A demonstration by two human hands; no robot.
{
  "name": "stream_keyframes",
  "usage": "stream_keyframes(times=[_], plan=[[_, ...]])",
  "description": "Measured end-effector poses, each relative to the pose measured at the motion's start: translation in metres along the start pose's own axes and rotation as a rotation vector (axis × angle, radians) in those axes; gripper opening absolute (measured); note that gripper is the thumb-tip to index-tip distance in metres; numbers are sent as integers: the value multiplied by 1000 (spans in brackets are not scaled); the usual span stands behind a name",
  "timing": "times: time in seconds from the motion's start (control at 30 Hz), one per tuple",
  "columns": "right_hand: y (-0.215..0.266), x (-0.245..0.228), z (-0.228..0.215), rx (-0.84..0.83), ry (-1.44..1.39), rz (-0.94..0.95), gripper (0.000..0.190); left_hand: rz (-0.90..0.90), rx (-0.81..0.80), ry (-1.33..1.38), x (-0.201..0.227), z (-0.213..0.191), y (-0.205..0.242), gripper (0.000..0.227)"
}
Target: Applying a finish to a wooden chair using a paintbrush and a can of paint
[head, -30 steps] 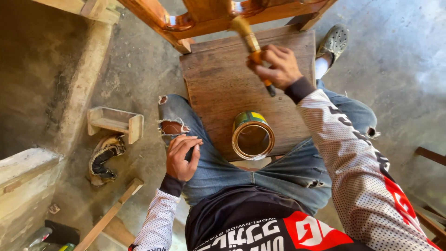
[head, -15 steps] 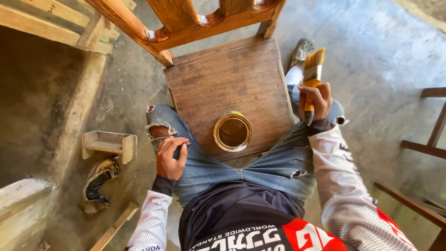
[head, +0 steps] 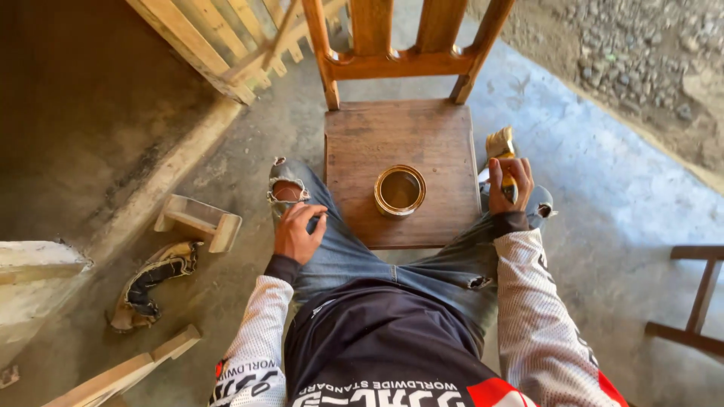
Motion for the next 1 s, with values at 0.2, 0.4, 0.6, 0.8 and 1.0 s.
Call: stream_keyframes(times=[0.2,0.4,0.6,0.8,1.0], plan=[[-10,-65,1,15,-47,14,14,13,102,-178,10,-11,22,21],[0,-36,20,-64,-81,144,27,-24,155,-257,26,-25,28,18],[16,15,25,-30,-179,192,26,-91,-19,-432,19,6,33,31],[14,22,14,53,-318,254,24,-142,-248,-459,-6,41,32,42],[-7,-113,8,-197,-51,126,21,-80,-180,-269,9,22,41,35]])
Point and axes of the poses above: each hand's wrist, its own y-axis away from the middle knuckle, its own z-axis out of the palm, x = y × z, the point moved 9 cm from there along -y, towards the middle knuckle, and after that the axes turned 1 degree about z, right-handed, at the moved point
